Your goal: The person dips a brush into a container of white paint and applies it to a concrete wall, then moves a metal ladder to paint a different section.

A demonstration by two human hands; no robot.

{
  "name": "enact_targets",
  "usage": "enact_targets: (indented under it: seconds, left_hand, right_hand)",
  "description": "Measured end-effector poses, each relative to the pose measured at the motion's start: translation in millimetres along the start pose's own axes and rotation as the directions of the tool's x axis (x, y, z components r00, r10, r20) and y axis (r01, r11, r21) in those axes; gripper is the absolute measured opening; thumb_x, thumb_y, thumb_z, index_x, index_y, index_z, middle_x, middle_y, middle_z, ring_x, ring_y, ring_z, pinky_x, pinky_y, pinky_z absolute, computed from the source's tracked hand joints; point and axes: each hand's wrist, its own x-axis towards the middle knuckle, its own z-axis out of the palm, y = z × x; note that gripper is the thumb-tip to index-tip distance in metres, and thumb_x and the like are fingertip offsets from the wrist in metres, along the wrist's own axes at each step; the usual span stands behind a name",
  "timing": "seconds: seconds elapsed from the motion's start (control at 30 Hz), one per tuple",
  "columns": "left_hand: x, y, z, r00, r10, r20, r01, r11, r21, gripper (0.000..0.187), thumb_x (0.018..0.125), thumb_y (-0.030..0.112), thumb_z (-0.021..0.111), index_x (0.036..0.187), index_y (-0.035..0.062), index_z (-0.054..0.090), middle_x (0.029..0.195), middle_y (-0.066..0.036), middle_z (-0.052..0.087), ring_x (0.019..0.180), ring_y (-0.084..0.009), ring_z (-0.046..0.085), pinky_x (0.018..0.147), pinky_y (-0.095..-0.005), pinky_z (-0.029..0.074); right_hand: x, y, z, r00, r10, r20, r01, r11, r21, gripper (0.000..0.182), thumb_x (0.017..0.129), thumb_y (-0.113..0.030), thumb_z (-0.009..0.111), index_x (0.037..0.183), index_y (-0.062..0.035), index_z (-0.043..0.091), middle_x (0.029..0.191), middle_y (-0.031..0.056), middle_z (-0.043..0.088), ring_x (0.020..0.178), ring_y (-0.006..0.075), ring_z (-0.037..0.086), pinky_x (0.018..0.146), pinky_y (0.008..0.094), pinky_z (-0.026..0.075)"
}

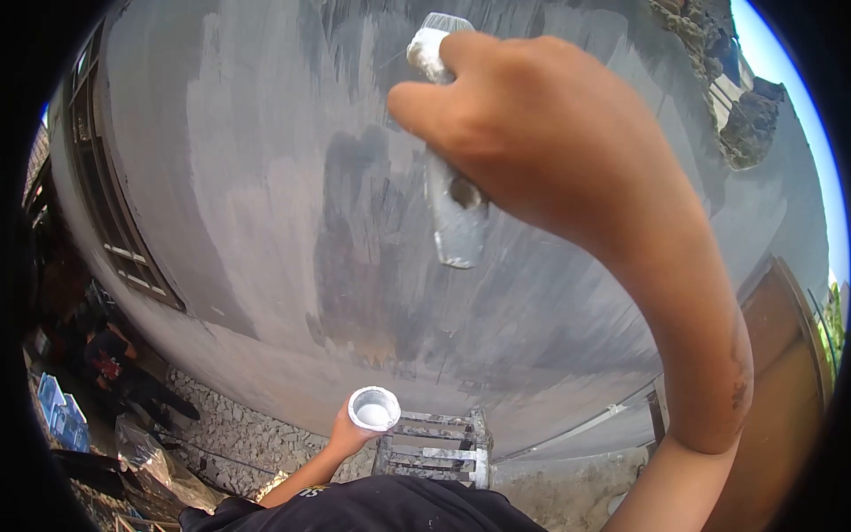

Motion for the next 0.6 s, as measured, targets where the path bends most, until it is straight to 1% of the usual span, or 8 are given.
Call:
enact_targets:
  seconds: [0.07, 0.1, 0.17, 0.27, 0.37, 0.47, 0.57, 0.6]
  left_hand:
    - [1.9, 2.5, 1.2, 1.0, 0.012, 0.007, -0.012, 1.0, 0.024, 0.083, 0.059, 0.026, 0.1, 0.128, 0.0041, 0.059, 0.12, -0.012, 0.071, 0.113, -0.0257, 0.068, 0.098, -0.0387, 0.054]
    - [1.9, 1.0, 1.7, 1.0, 0.016, 0.006, -0.016, 1.0, 0.017, 0.082, 0.059, 0.026, 0.1, 0.128, 0.0041, 0.06, 0.119, -0.012, 0.071, 0.112, -0.0256, 0.069, 0.098, -0.0385, 0.054]
    - [4.2, 2.3, 1.7, 1.0, 0.028, 0.007, -0.028, 1.0, 0.01, 0.081, 0.059, 0.026, 0.1, 0.127, 0.0041, 0.06, 0.118, -0.012, 0.072, 0.112, -0.0254, 0.069, 0.097, -0.0383, 0.054]
    - [-1.3, 11.0, -2.3, 1.0, 0.002, 0.019, -0.002, 1.0, 0.008, 0.081, 0.059, 0.025, 0.1, 0.127, 0.004, 0.06, 0.119, -0.011, 0.071, 0.111, -0.0251, 0.069, 0.097, -0.0377, 0.054]
    - [-4.7, 12.9, -7.7, 1.0, -0.022, -0.011, 0.023, 1.0, 0.013, 0.081, 0.059, 0.025, 0.1, 0.127, 0.005, 0.06, 0.12, -0.011, 0.071, 0.111, -0.0247, 0.069, 0.098, -0.0378, 0.053]
    - [-6.5, -8.9, -13.7, 0.999, -0.033, -0.018, 0.034, 0.999, 0.03, 0.082, 0.059, 0.027, 0.1, 0.127, 0.0052, 0.06, 0.119, -0.011, 0.071, 0.112, -0.0254, 0.069, 0.098, -0.0383, 0.053]
    - [-4.1, -16.5, -15.1, 0.999, -0.046, -0.021, 0.047, 0.999, 0.015, 0.082, 0.059, 0.027, 0.1, 0.127, 0.0049, 0.06, 0.119, -0.011, 0.071, 0.112, -0.0263, 0.068, 0.098, -0.0388, 0.053]
    - [-3.8, -17.1, -15.7, 0.998, -0.051, -0.025, 0.051, 0.998, 0.023, 0.082, 0.059, 0.027, 0.1, 0.127, 0.0049, 0.06, 0.119, -0.011, 0.071, 0.112, -0.0263, 0.068, 0.098, -0.0388, 0.053]
  right_hand:
    - [-9.4, -52.0, 51.4, 0.974, -0.008, 0.226, 0.026, 0.997, -0.079, 0.013, 0.08, -0.011, 0.067, 0.083, -0.0014, 0.059, 0.107, 0.0283, 0.07, 0.089, 0.035, 0.075, 0.064, 0.035, 0.062]
    - [-25.2, -82.1, 84.6, 0.982, -0.111, 0.155, 0.13, 0.985, -0.116, 0.013, 0.078, -0.009, 0.068, 0.081, 0.0018, 0.061, 0.102, 0.0371, 0.069, 0.092, 0.0446, 0.075, 0.066, 0.0408, 0.064]
    - [-61.3, -149.6, 126.7, 0.944, -0.277, 0.179, 0.28, 0.96, 0.009, 0.019, 0.077, -0.01, 0.066, 0.076, 0.0091, 0.062, 0.096, 0.044, 0.066, 0.085, 0.0506, 0.074, 0.066, 0.0466, 0.064]
    - [-109.9, -227.8, 147.0, 0.855, -0.389, 0.343, 0.152, 0.821, 0.55, 0.022, 0.083, -0.014, 0.062, 0.08, 0.0076, 0.064, 0.096, 0.0436, 0.065, 0.082, 0.049, 0.075, 0.061, 0.0469, 0.063]
    - [-88.1, -197.6, 130.9, 0.831, -0.377, 0.41, -0.073, 0.656, 0.752, 0.02, 0.084, -0.014, 0.063, 0.089, 0.0047, 0.07, 0.09, 0.0323, 0.069, 0.083, 0.0441, 0.075, 0.067, 0.0468, 0.063]
    - [-28.2, -99.7, 90.0, 0.829, -0.195, 0.524, -0.227, 0.74, 0.634, 0.016, 0.082, -0.005, 0.066, 0.097, -0.0001, 0.068, 0.092, 0.0243, 0.07, 0.08, 0.0412, 0.073, 0.069, 0.047, 0.06]
    - [22.4, 9.7, 48.1, 0.986, 0.024, 0.162, -0.108, 0.84, 0.532, 0.02, 0.079, -0.003, 0.073, 0.099, -0.0034, 0.07, 0.089, 0.0162, 0.073, 0.077, 0.0339, 0.072, 0.068, 0.0426, 0.058]
    - [33.0, 35.5, 29.9, 0.972, 0.192, 0.137, -0.235, 0.811, 0.536, 0.011, 0.081, -0.006, 0.074, 0.092, -0.0044, 0.072, 0.09, 0.0145, 0.074, 0.072, 0.0268, 0.072, 0.062, 0.0387, 0.055]
